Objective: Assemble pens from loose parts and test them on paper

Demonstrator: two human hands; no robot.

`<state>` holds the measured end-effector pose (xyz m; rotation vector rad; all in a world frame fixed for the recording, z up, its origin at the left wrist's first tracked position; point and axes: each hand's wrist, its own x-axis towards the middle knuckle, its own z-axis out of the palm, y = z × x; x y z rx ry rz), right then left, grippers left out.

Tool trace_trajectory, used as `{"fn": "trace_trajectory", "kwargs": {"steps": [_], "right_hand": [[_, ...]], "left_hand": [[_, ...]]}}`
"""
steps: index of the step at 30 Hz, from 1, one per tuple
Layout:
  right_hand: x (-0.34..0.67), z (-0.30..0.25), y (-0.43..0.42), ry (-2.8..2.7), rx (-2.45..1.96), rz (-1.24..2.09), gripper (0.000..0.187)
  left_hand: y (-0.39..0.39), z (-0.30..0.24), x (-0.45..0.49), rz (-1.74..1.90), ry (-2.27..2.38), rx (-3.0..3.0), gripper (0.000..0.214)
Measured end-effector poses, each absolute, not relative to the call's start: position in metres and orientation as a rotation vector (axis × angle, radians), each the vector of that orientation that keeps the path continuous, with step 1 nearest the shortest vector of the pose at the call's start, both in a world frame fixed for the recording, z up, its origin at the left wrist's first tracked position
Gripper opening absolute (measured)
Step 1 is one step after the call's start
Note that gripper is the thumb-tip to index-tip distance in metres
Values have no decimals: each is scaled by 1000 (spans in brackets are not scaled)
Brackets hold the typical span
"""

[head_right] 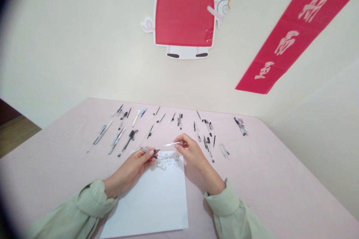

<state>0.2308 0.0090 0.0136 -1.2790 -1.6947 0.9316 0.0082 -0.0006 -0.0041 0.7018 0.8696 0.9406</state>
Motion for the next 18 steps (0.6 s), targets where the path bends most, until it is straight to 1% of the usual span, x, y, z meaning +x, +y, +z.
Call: {"fn": "trace_trajectory", "kwargs": {"steps": [4, 9, 18], "right_hand": [[230, 21, 5, -1776, -1286, 897, 9], [226, 27, 2, -1815, -1280, 875, 7], [210, 18, -2, -1841, -1234, 821, 6]], "left_hand": [[0, -3, 9, 953, 874, 699, 17], [0, -4, 9, 952, 872, 705, 23], [-1, -1, 8, 952, 873, 723, 26]]}}
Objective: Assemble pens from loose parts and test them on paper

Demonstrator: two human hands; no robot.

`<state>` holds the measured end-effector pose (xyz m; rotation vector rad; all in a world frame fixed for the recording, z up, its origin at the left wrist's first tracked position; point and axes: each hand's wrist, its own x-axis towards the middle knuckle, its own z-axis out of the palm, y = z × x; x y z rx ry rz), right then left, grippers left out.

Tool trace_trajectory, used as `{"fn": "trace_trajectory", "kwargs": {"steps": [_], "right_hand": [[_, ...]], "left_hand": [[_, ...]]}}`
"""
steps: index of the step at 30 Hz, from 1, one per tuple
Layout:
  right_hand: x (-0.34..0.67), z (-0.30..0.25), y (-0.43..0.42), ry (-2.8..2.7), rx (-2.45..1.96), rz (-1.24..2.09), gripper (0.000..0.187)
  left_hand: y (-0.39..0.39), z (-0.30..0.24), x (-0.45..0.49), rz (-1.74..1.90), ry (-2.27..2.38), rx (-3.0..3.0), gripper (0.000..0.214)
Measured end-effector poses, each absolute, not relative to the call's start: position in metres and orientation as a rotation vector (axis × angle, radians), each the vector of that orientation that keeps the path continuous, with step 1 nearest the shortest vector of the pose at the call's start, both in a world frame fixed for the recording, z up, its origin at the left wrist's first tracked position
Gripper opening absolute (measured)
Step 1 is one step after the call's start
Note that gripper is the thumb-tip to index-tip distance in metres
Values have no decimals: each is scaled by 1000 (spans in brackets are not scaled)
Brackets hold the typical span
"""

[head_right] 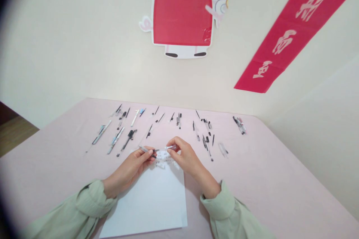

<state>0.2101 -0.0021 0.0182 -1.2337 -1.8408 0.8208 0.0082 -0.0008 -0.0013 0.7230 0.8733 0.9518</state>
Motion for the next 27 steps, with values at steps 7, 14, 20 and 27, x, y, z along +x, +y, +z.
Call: {"fn": "trace_trajectory", "kwargs": {"steps": [7, 14, 20, 27], "right_hand": [[205, 15, -3, -1832, -1228, 869, 6], [205, 11, -3, -1821, -1232, 904, 6], [202, 7, -5, -1853, -1224, 946, 7], [194, 7, -9, -1796, -1225, 1017, 8]], "left_hand": [[0, -3, 9, 940, 857, 745, 27], [1, -5, 8, 910, 872, 778, 26], [1, -7, 7, 891, 853, 795, 26], [0, -3, 6, 887, 811, 751, 28]]}}
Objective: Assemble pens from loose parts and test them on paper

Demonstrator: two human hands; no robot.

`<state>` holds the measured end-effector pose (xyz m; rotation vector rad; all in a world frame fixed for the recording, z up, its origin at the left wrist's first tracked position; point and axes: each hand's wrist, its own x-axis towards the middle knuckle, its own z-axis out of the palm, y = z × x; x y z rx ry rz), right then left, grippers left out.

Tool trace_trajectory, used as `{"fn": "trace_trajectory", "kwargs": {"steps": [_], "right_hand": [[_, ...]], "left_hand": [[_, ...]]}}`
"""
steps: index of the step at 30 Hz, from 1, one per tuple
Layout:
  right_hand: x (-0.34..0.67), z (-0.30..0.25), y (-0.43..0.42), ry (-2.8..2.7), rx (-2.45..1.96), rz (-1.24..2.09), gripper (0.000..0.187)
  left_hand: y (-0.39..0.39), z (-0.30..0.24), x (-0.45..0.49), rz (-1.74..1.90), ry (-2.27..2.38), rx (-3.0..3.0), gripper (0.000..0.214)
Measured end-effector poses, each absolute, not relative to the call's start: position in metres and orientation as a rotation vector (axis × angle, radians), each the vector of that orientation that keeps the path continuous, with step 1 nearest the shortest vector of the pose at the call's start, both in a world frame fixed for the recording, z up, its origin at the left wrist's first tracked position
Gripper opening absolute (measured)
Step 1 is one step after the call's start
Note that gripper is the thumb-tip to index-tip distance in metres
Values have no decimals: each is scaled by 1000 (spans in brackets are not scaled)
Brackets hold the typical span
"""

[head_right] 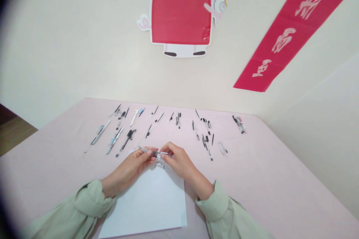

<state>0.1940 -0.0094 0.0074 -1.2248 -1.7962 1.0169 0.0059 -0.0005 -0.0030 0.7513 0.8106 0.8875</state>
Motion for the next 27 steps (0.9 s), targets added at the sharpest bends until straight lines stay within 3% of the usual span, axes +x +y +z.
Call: {"fn": "trace_trajectory", "kwargs": {"steps": [7, 16, 27], "right_hand": [[204, -2, 0, -1669, -1267, 1023, 8], [244, 22, 5, -1775, -1390, 1243, 7], [234, 19, 2, -1866, -1408, 1177, 5]], "left_hand": [[2, -7, 4, 973, 793, 587, 11], [5, -4, 5, 1063, 837, 473, 15], [4, -5, 5, 1051, 815, 491, 17]]}}
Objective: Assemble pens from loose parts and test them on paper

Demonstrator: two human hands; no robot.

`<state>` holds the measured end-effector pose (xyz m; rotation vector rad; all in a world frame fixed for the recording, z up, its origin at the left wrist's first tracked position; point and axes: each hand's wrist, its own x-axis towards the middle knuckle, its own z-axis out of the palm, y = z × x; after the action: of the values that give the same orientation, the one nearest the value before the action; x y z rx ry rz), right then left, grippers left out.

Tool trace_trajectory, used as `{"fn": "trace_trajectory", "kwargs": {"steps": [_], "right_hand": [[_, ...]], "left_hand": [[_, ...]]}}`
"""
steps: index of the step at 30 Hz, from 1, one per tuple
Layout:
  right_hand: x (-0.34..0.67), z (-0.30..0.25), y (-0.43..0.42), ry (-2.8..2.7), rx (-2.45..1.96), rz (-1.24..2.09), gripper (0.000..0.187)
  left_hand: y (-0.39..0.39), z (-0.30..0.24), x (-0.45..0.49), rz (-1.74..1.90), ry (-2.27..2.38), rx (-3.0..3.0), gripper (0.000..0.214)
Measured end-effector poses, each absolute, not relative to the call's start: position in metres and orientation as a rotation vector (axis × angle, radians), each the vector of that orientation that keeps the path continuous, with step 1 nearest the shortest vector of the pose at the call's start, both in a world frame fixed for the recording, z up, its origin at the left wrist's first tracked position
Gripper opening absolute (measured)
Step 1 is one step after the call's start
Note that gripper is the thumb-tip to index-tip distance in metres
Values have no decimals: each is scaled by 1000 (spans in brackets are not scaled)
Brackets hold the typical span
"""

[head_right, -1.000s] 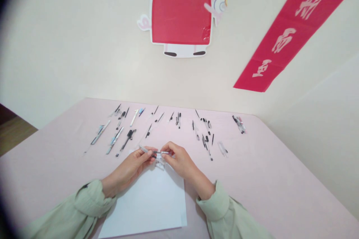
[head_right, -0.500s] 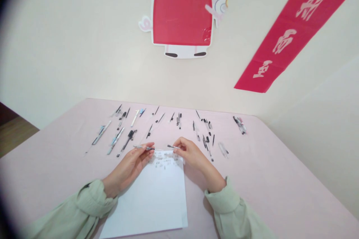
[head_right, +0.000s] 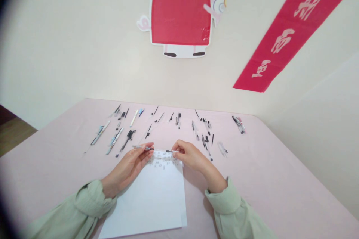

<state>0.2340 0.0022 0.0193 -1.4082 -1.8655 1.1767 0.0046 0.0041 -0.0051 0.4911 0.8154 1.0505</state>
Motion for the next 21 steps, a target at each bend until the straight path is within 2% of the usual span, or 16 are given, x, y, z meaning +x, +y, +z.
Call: {"fn": "trace_trajectory", "kwargs": {"steps": [21], "right_hand": [[205, 8, -6, -1816, -1298, 1133, 7]], "left_hand": [[3, -7, 3, 929, 756, 578, 20]]}}
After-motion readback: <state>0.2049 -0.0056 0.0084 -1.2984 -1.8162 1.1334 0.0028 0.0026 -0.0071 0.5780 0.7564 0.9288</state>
